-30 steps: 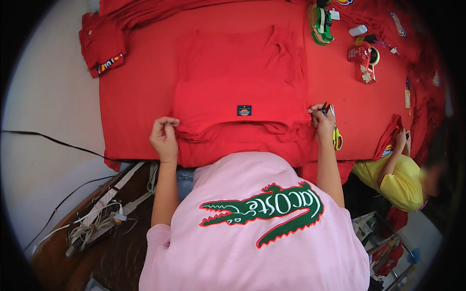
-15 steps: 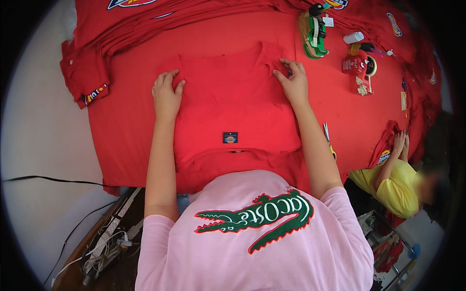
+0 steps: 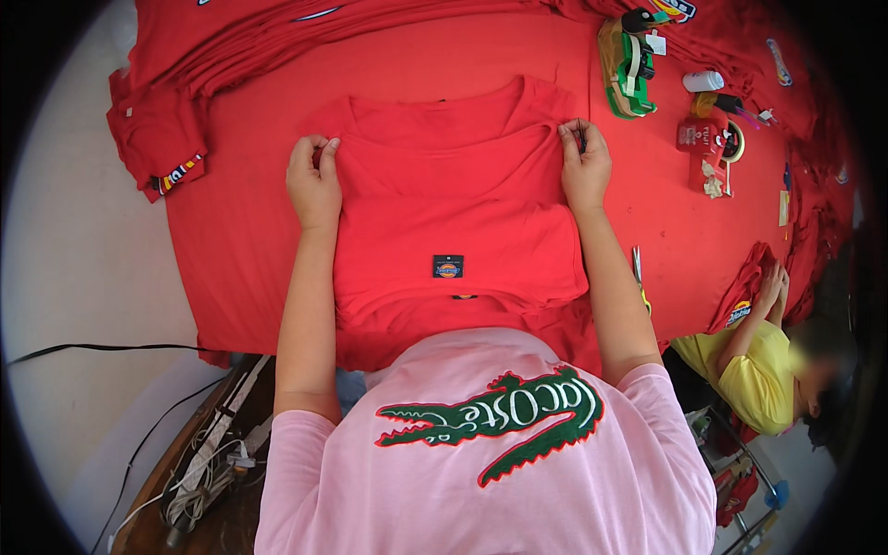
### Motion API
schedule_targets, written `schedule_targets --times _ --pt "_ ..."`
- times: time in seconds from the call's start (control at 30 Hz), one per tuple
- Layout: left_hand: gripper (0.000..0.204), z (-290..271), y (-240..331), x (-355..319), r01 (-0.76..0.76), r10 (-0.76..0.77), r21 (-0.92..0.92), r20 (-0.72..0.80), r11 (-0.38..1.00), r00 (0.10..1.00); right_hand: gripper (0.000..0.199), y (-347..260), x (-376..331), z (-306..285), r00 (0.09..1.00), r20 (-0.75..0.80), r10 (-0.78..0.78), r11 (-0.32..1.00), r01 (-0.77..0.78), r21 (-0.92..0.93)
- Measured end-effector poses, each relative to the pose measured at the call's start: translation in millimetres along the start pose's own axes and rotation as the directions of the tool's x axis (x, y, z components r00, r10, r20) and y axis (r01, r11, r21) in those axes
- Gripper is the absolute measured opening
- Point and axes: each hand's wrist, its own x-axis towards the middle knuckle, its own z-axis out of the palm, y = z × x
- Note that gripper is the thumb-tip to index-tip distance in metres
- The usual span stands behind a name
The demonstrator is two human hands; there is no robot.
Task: The person folds and organizes red t-shirts on a table, occasionally using small tools to trim or adjust labels and then stacking them.
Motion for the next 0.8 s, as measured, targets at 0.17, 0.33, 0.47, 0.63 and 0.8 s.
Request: schedule_targets --times 0.17,0.33,0.47,0.63,0.8 --pt "0.019 0 1 0 0.014 -0.014 -0.01 -0.007 1.0 1.0 0.016 -3 -1 -1 0.998 0.026 0.063 0.997 -0.064 0.036" --pt "0.022 -9 7 1 0.205 -0.205 0.018 0.076 0.979 0.976 0.015 -6 0 -8 0.983 0.117 0.141 0.979 -0.156 0.131" --pt "0.023 -33 27 -3 0.317 -0.305 -0.031 0.2 0.948 0.931 0.02 -2 -2 -30 0.95 0.21 0.233 0.915 -0.287 0.285" --pt "0.014 -96 58 -55 0.216 -0.16 -0.318 0.195 0.923 0.968 0.019 -46 -54 -122 0.802 0.452 0.389 0.568 -0.596 0.568" --pt "0.021 -170 68 -137 -0.036 0.086 -0.268 0.177 0.963 0.98 0.018 -31 -134 -188 0.84 0.484 0.246 0.594 -0.525 0.609"
